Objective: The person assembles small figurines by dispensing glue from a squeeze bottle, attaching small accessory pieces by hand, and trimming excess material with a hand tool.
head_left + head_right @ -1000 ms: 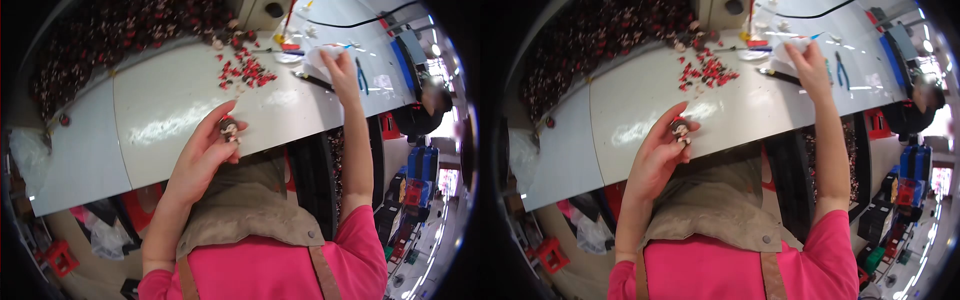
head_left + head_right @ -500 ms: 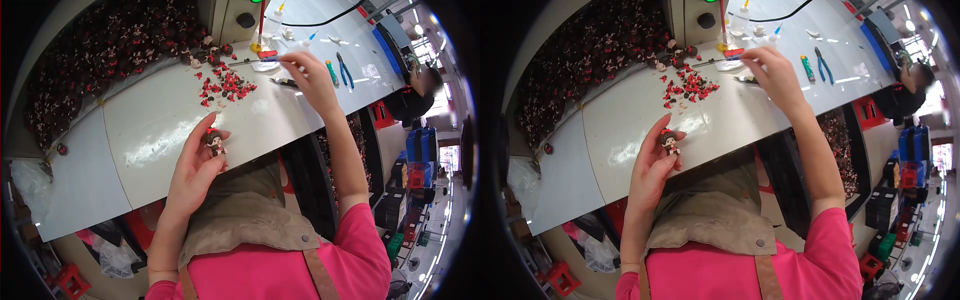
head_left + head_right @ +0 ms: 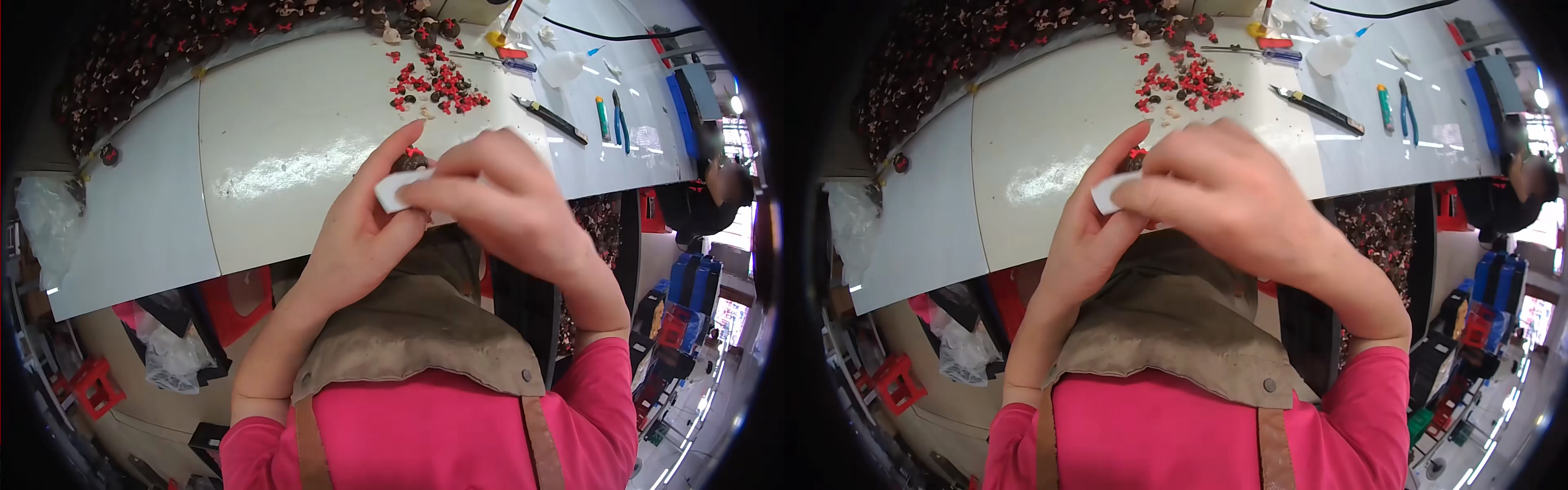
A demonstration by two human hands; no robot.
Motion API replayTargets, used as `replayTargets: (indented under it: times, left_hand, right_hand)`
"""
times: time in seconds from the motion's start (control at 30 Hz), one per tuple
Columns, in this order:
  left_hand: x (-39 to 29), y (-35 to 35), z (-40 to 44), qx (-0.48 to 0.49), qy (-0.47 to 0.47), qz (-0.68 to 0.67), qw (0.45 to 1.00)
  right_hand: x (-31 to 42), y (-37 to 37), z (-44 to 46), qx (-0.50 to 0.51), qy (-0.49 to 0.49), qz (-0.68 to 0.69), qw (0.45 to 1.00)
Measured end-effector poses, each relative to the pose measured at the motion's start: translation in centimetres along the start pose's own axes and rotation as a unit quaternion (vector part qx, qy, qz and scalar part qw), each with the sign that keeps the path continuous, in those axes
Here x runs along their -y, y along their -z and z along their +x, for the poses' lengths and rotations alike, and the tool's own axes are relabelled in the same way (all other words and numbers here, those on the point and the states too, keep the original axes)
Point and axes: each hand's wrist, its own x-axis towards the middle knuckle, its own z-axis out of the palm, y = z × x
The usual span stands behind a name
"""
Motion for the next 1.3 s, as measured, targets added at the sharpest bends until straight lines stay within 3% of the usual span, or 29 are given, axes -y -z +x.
replayTargets:
  times: [0.2,0.33,0.47,0.6,0.7,0.83,0.93,1.0,1.3]
  left_hand:
    - [0.5,0.1,-0.2,-0.002,-0.035,0.026,0.999]
    - [0.6,0.0,-0.2,-0.014,-0.053,0.044,0.998]
    - [0.8,-0.2,-0.2,-0.012,-0.062,0.078,0.995]
    - [0.9,-0.1,-0.3,-0.006,-0.062,0.061,0.996]
    - [1.1,-0.6,-0.4,-0.029,-0.066,0.035,0.997]
    - [1.7,-0.3,-0.5,-0.012,-0.103,0.099,0.99]
    - [1.4,-0.4,-0.7,-0.008,-0.116,0.176,0.978]
    - [1.4,-0.1,-0.5,0.005,-0.125,0.252,0.96]
    - [2.4,0.1,0.1,-0.016,-0.162,0.295,0.941]
  right_hand:
    - [-1.9,-0.3,-3.3,0.02,-0.046,-0.05,0.998]
    - [-3.0,0.6,-5.4,-0.009,-0.176,-0.033,0.984]
    - [-2.9,0.7,-4.6,-0.128,-0.19,-0.072,0.971]
    - [-2.6,-0.9,-5.2,-0.229,-0.209,0.06,0.949]
    - [-0.3,-3.1,-4.9,-0.182,-0.258,0.31,0.897]
    - [0.8,-4.7,-4.3,-0.156,-0.229,0.298,0.913]
    - [0.7,-4.6,-4.7,-0.158,-0.3,0.39,0.856]
    - [0.6,-4.0,-4.7,-0.135,-0.296,0.365,0.872]
    - [0.2,-3.7,-4.3,-0.1,-0.26,0.285,0.917]
